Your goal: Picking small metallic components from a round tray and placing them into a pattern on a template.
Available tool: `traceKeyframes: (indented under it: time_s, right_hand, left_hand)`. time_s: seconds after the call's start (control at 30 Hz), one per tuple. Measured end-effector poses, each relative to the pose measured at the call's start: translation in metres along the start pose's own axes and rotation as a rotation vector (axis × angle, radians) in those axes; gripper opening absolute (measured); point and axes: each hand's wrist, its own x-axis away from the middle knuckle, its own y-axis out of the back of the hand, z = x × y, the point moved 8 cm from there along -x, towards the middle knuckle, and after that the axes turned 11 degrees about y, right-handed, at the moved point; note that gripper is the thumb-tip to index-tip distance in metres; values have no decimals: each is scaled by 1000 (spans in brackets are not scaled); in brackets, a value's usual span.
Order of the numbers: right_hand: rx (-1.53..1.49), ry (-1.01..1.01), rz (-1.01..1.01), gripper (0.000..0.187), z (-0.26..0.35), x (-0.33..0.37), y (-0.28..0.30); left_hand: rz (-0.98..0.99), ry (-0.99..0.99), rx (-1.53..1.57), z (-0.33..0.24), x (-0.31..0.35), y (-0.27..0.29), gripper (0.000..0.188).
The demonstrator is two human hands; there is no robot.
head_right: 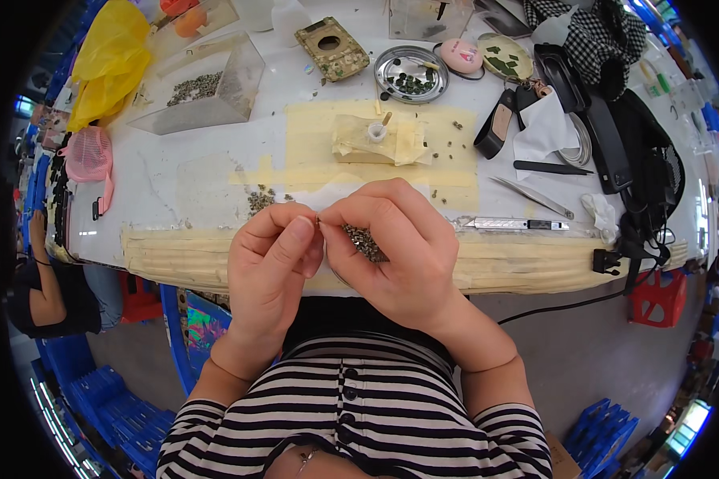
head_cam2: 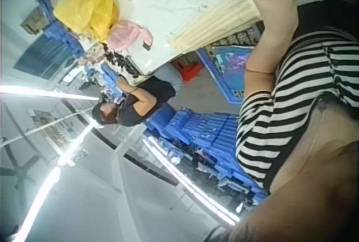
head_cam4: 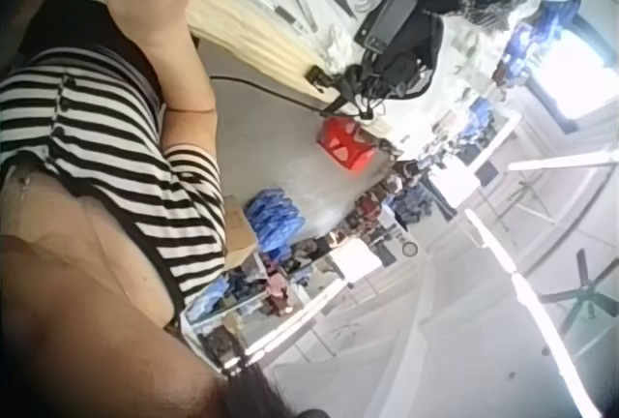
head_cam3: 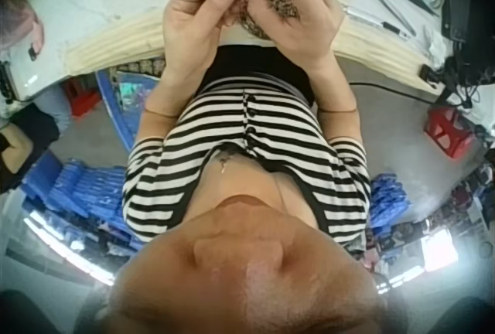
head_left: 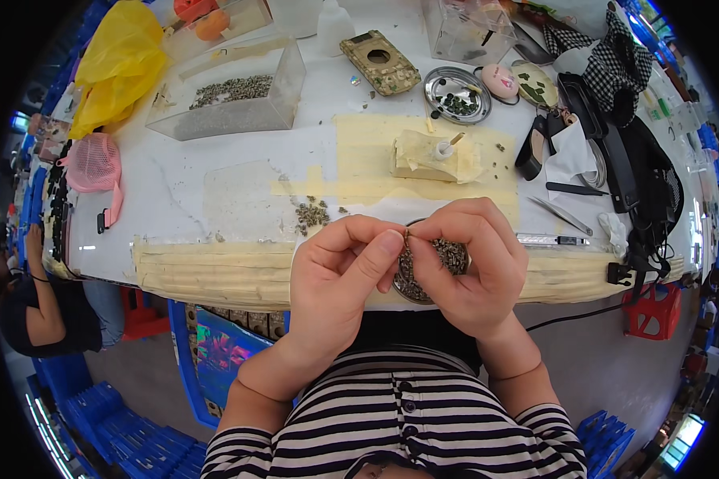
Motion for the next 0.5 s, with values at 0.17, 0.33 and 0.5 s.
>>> traceKeyframes:
  time_s: [0.17, 0.33, 0.5]
  right_hand:
    - [-34, -16, 28, 18, -3, 0, 1]
    - [-21, -8, 61, 19, -2, -1, 1]
    - [-115, -86, 77, 16, -9, 1, 0]
  left_hand:
    - [6, -46, -100, -4, 1, 1, 9]
    - [-10, -153, -209, -10, 1, -1, 9]
    - [15, -154, -208, -10, -1, 1, 9]
